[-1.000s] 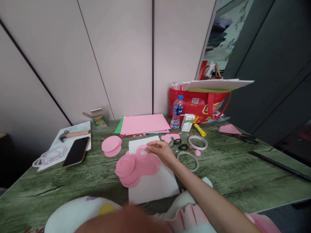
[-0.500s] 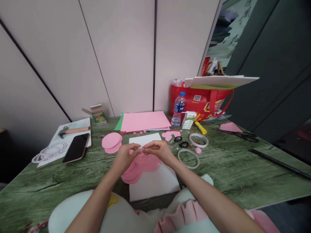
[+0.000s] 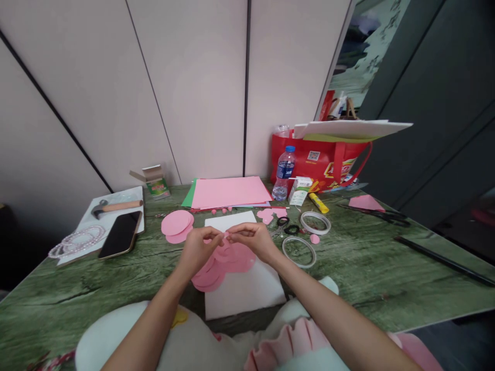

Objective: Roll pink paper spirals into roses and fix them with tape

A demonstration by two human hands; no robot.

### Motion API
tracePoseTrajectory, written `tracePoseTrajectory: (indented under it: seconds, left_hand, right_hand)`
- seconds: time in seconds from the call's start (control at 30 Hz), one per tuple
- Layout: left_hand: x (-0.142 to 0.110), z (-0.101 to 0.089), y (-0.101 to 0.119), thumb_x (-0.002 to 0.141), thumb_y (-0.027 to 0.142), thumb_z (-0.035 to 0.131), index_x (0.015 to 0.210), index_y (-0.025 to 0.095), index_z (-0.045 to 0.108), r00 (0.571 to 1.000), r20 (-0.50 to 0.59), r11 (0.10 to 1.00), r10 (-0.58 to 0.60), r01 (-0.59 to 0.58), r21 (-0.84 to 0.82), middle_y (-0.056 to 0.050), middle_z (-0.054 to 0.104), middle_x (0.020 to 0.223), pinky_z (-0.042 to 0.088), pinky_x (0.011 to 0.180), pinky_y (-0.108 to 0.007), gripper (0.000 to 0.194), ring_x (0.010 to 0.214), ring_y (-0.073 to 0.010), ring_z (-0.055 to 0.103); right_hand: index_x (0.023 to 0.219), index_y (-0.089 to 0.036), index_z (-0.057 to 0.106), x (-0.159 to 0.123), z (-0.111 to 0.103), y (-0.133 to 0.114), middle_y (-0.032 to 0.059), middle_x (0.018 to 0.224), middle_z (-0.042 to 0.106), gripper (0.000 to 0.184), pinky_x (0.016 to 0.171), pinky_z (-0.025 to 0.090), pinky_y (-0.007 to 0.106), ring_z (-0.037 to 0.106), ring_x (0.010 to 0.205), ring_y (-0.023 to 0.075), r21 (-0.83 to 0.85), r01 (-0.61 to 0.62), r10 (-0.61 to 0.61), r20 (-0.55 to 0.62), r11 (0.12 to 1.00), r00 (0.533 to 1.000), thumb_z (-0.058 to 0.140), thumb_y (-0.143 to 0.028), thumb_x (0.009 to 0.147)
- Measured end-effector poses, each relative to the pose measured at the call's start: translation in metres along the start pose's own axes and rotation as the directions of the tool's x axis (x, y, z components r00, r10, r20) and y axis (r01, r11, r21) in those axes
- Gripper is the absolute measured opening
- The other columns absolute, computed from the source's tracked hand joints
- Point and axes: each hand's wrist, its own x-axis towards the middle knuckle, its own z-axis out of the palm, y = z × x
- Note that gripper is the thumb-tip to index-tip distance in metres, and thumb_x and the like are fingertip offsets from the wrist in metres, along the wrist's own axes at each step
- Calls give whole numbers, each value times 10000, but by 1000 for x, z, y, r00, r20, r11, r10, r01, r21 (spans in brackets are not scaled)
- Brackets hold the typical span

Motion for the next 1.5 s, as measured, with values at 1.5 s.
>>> tracePoseTrajectory:
  seconds: [1.5]
  left_hand:
    - [-2,8,0,711,255,526,681,139,658,997,48,986,-63,69,-151,-19,632,547,428,521,-213,178,525,-129,564]
  right_hand:
    - [754,-166,658,0,-3,3,10,636,667,250,638,509,300,627,597,137,75,-86,86,7,993,996,735,-292,553]
